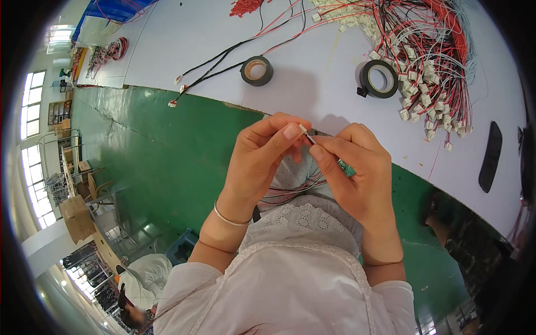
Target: Assembling, inspecting, and taping electrical wire harnesses at a manual workstation.
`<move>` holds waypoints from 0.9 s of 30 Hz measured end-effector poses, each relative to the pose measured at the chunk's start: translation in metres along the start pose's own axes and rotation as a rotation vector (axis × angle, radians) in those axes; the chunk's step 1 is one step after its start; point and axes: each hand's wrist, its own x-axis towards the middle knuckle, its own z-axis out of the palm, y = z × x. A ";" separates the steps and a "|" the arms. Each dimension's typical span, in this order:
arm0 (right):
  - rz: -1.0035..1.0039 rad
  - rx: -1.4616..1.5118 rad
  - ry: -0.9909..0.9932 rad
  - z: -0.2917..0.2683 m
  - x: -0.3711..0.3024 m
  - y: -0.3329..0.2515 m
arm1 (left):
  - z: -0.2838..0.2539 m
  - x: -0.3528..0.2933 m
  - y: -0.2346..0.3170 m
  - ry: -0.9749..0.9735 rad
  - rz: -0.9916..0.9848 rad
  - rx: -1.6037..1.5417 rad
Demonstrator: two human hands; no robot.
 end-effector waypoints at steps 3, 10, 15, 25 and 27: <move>0.025 0.028 -0.001 0.000 -0.001 0.000 | 0.000 0.000 0.000 0.002 0.003 0.010; 0.054 0.073 -0.037 -0.003 0.001 0.001 | 0.000 0.002 0.002 -0.021 0.064 0.106; 0.081 0.083 -0.064 -0.006 0.002 0.000 | -0.003 0.002 0.001 -0.047 0.079 0.137; -0.056 -0.037 -0.002 -0.001 0.005 0.000 | 0.000 0.002 -0.007 -0.016 0.187 0.199; -0.072 -0.057 0.007 -0.001 0.007 0.002 | -0.003 0.004 -0.009 -0.030 0.216 0.246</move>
